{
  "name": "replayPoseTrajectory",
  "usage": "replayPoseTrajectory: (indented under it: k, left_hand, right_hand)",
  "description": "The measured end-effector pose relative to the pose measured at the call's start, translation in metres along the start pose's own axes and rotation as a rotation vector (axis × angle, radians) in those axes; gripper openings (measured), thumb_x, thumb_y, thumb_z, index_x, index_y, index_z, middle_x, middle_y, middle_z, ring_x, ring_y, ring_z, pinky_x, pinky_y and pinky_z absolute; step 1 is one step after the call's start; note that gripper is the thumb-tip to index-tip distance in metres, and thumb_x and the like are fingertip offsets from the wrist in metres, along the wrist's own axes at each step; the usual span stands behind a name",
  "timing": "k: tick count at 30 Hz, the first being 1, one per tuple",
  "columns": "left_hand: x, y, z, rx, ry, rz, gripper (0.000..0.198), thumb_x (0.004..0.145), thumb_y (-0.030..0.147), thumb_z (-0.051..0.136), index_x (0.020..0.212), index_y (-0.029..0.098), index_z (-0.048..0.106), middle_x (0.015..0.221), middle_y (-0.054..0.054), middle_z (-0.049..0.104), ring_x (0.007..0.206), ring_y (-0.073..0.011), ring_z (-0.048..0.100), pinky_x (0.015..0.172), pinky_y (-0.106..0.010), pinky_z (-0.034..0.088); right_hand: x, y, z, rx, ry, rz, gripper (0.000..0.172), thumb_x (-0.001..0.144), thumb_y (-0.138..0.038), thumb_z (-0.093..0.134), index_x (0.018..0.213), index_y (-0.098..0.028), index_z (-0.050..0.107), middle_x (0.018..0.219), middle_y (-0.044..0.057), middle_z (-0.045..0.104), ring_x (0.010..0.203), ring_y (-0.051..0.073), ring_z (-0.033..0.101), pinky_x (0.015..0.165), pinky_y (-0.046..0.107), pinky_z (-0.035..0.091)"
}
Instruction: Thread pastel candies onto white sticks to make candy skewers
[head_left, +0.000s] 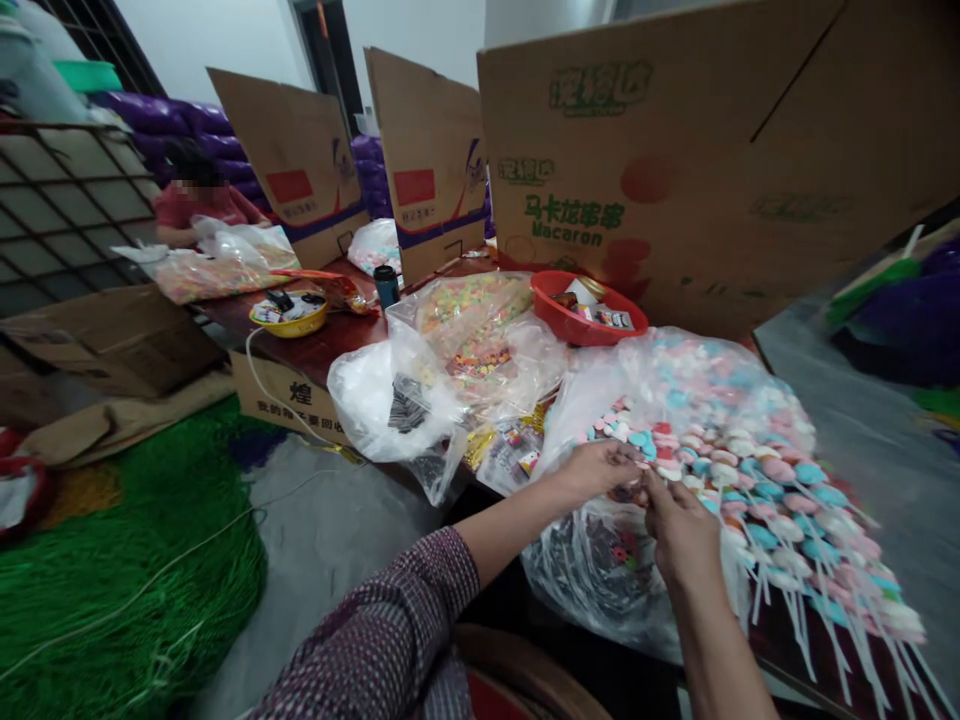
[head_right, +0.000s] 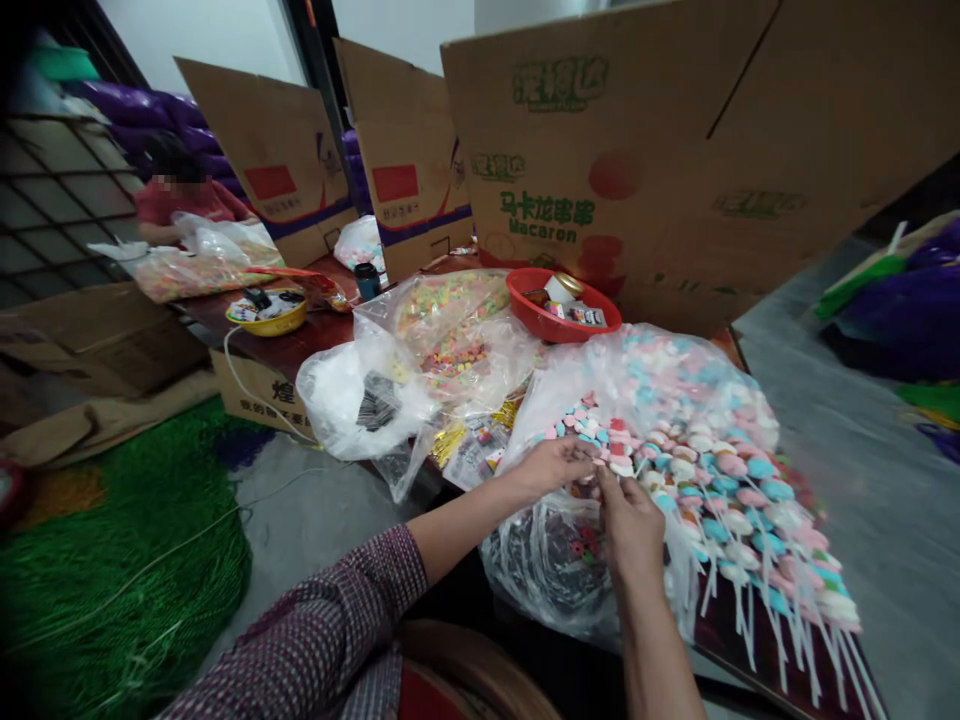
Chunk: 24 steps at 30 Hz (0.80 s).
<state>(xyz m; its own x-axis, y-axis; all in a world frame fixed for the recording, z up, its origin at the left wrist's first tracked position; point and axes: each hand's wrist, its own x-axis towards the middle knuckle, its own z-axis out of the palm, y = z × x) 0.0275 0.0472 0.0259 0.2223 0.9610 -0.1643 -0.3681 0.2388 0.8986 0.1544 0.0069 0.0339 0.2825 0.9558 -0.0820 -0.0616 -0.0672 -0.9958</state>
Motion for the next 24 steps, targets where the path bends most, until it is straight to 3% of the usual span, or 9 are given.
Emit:
replayPoseTrajectory:
  k: [3,6,8,11,16,24]
  left_hand:
    - [-0.021,0.0,0.001,-0.102,-0.021,-0.028,0.051,0.048,0.045,0.101,0.081,0.016,0.075,0.065,0.002,0.067,0.059,-0.0109,0.058,0.062,-0.026,0.041]
    - [-0.042,-0.004,-0.002,-0.239,-0.017,-0.073,0.047,0.044,0.035,0.102,0.077,0.015,0.077,0.072,-0.002,0.072,0.066,-0.0119,0.062,0.067,-0.027,0.045]
    - [-0.049,-0.009,-0.004,-0.316,-0.007,-0.128,0.045,0.047,0.03,0.101,0.082,0.016,0.077,0.076,0.0,0.074,0.07,-0.0122,0.065,0.071,-0.027,0.047]
    - [-0.05,-0.017,-0.002,-0.382,0.1,-0.077,0.032,0.057,0.02,0.095,0.082,0.016,0.076,0.074,0.001,0.074,0.07,-0.0119,0.066,0.073,-0.027,0.049]
    - [-0.055,-0.016,0.016,-0.323,0.17,-0.099,0.009,0.074,0.01,0.081,0.078,0.015,0.076,0.073,0.002,0.075,0.071,-0.0111,0.066,0.08,-0.028,0.052]
    - [-0.07,-0.015,0.025,-0.248,0.086,-0.044,0.023,0.073,0.008,0.077,0.094,0.019,0.079,0.097,-0.001,0.081,0.106,-0.0177,0.075,0.109,-0.038,0.055]
  right_hand:
    - [-0.007,-0.003,0.002,0.059,0.006,0.046,0.059,0.052,-0.06,0.097,0.056,-0.021,0.053,0.045,-0.009,0.041,0.041,0.005,0.029,0.038,0.022,0.018]
    - [-0.02,-0.007,-0.002,0.103,0.011,0.051,0.056,0.055,-0.052,0.096,0.057,-0.022,0.049,0.046,-0.012,0.036,0.042,0.004,0.026,0.039,0.022,0.017]
    - [-0.027,-0.008,-0.008,0.115,-0.006,0.065,0.049,0.06,-0.051,0.093,0.061,-0.022,0.053,0.049,-0.011,0.04,0.041,0.004,0.027,0.039,0.022,0.019]
    - [-0.036,-0.008,-0.017,0.158,-0.072,0.099,0.046,0.064,-0.052,0.09,0.067,-0.021,0.055,0.056,-0.008,0.054,0.039,0.002,0.025,0.038,0.022,0.018]
    - [-0.053,-0.006,-0.019,0.168,-0.126,0.108,0.044,0.07,-0.054,0.086,0.073,-0.022,0.056,0.063,-0.008,0.061,0.039,0.002,0.027,0.039,0.021,0.018]
    - [-0.046,0.007,-0.021,0.185,-0.055,0.097,0.047,0.071,-0.057,0.085,0.07,-0.023,0.052,0.06,-0.008,0.058,0.04,0.003,0.027,0.04,0.023,0.018]
